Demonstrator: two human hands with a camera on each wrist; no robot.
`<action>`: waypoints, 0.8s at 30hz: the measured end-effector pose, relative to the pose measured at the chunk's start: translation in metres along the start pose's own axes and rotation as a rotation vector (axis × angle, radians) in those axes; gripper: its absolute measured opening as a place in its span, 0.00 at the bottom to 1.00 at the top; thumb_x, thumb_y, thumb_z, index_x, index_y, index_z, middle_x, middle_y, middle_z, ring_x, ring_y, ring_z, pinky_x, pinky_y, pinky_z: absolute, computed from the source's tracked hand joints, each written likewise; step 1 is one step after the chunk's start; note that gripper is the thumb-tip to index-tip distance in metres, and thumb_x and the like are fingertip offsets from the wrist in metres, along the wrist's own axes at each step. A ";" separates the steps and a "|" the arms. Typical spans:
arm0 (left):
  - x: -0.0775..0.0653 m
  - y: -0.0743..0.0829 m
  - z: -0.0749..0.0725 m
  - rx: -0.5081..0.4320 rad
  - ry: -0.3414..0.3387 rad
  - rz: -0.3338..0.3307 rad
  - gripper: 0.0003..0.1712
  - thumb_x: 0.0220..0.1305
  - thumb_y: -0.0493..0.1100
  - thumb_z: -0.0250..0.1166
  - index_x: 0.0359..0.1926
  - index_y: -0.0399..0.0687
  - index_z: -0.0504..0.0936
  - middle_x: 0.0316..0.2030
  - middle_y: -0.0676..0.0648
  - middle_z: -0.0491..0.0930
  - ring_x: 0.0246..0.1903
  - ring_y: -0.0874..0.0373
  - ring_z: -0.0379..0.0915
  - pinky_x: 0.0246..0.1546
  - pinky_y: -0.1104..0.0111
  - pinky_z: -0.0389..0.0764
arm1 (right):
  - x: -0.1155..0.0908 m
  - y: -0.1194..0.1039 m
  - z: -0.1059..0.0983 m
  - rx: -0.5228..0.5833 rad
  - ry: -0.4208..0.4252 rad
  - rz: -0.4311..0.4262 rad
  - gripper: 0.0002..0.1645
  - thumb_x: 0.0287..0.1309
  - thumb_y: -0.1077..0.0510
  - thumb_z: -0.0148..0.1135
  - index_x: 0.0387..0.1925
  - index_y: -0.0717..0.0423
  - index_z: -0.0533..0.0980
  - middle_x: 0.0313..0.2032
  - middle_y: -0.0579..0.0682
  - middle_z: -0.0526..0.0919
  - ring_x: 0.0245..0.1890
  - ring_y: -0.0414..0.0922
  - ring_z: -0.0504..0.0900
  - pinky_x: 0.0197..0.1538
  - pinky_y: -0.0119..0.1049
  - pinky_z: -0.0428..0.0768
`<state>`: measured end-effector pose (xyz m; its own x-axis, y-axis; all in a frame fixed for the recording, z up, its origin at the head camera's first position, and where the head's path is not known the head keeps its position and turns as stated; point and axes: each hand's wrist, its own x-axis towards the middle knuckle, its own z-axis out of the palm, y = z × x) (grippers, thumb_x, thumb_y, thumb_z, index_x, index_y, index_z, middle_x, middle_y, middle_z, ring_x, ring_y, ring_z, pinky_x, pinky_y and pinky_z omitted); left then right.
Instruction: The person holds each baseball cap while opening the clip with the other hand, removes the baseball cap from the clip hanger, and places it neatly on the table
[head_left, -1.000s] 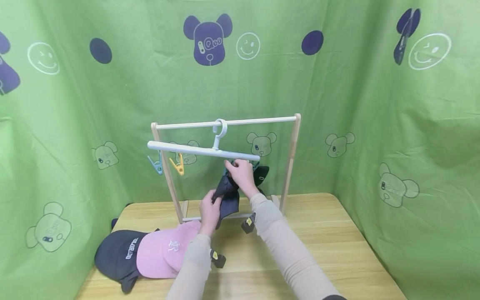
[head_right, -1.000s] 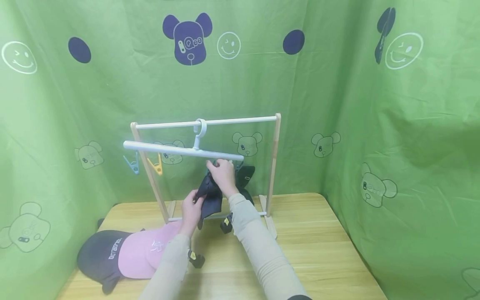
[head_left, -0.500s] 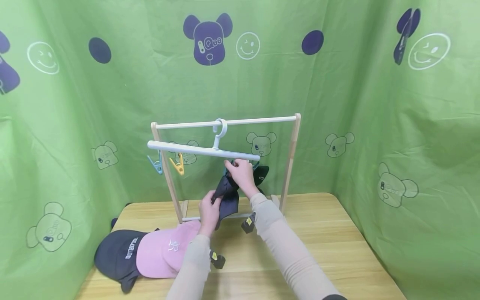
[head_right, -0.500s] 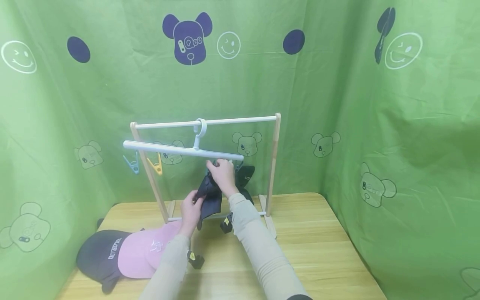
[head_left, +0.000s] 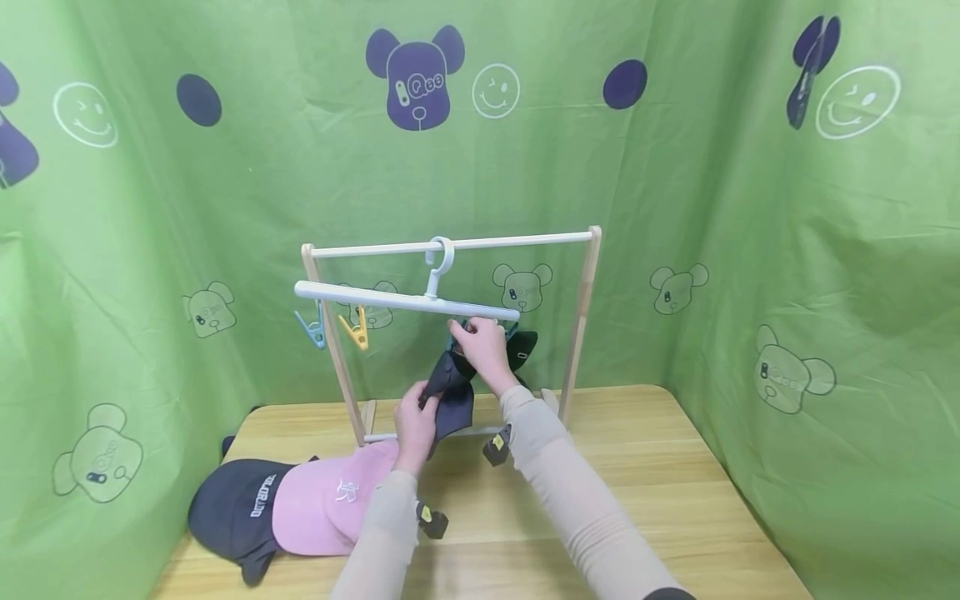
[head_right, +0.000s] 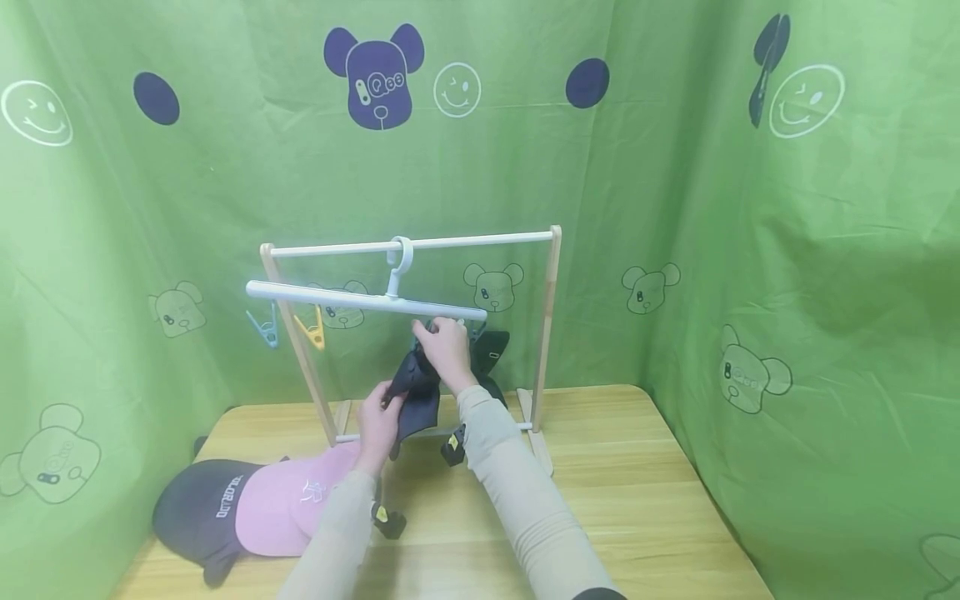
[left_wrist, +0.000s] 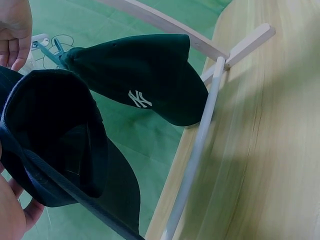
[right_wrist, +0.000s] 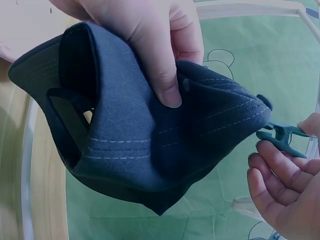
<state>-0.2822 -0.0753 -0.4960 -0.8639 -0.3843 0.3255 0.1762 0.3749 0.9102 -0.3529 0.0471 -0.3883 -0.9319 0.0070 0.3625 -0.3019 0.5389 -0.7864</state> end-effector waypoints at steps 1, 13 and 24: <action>0.000 0.000 0.000 -0.006 0.002 -0.002 0.07 0.62 0.40 0.66 0.40 0.47 0.85 0.39 0.42 0.87 0.40 0.46 0.82 0.48 0.53 0.80 | 0.000 0.000 0.000 0.003 -0.001 0.000 0.27 0.59 0.43 0.62 0.12 0.50 0.67 0.16 0.50 0.81 0.18 0.44 0.76 0.25 0.30 0.66; -0.001 0.002 -0.006 -0.038 0.021 0.018 0.07 0.61 0.39 0.66 0.41 0.44 0.85 0.40 0.39 0.87 0.41 0.43 0.82 0.49 0.50 0.79 | -0.001 0.001 -0.001 0.021 -0.010 -0.005 0.26 0.60 0.43 0.61 0.13 0.51 0.68 0.17 0.51 0.82 0.18 0.44 0.77 0.24 0.30 0.67; -0.002 0.005 -0.010 -0.035 0.025 0.016 0.08 0.62 0.39 0.65 0.42 0.45 0.85 0.42 0.40 0.86 0.44 0.44 0.82 0.51 0.49 0.79 | -0.002 0.001 0.000 0.031 -0.013 0.008 0.26 0.60 0.44 0.61 0.13 0.50 0.67 0.17 0.50 0.81 0.18 0.43 0.79 0.24 0.30 0.68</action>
<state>-0.2745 -0.0809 -0.4897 -0.8487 -0.3999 0.3461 0.2065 0.3519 0.9130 -0.3513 0.0476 -0.3892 -0.9368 0.0007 0.3498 -0.3001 0.5123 -0.8047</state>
